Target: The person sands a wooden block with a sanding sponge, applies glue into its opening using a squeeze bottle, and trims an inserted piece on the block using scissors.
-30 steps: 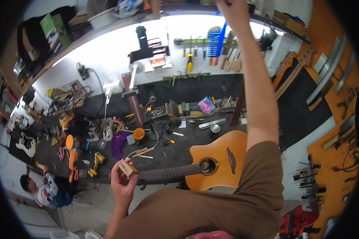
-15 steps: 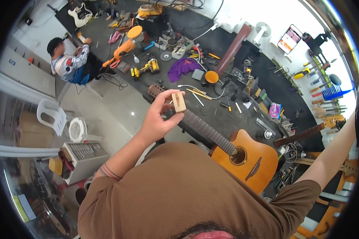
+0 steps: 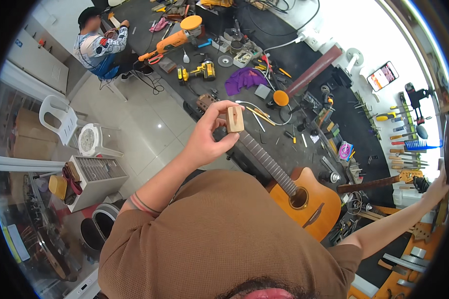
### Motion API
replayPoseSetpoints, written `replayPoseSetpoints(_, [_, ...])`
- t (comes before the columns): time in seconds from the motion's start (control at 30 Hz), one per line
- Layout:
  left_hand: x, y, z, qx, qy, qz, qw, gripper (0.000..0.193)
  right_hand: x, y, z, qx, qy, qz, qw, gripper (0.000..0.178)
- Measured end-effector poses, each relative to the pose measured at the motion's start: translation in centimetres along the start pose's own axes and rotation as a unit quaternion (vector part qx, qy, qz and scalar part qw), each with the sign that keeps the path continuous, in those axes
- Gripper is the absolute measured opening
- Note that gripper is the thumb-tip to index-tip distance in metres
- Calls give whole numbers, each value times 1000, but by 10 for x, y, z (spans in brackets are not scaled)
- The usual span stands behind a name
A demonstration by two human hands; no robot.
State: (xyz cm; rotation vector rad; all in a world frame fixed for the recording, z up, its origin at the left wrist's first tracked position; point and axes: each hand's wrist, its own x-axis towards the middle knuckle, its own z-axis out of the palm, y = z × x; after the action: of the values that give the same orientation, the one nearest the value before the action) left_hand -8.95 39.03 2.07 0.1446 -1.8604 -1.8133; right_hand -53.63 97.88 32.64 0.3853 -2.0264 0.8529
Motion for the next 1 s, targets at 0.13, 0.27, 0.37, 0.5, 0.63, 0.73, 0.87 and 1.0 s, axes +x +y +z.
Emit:
replayPoseSetpoints(0.13, [-5,1,-48,-9,-30,4,999,65,-164,-144,67,56,-183,108,975,60])
replayPoseSetpoints(0.27, [-20,1,-107,-2,-58,-14,998,64,-311,-338,140,221,-358,15,907,55])
replayPoseSetpoints(0.37, [-33,5,-154,-16,-67,-17,997,66,-358,-443,165,224,-479,-131,839,55])
replayPoseSetpoints(0.5, [-55,21,-208,-62,-48,-52,996,66,-390,-537,187,266,-548,-183,772,54])
replayPoseSetpoints(0.63, [-79,29,-251,-17,-3,-32,999,71,-406,-600,211,255,-584,-291,714,49])
replayPoseSetpoints(0.73, [-98,47,-267,-22,32,-60,997,69,-413,-635,222,269,-612,-350,656,50])
replayPoseSetpoints(0.87, [-117,55,-278,29,66,-78,994,66,-419,-666,239,284,-658,-373,590,46])
replayPoseSetpoints(1.0, [-127,52,-279,57,107,-87,989,59,-422,-680,264,311,-663,-409,544,44])
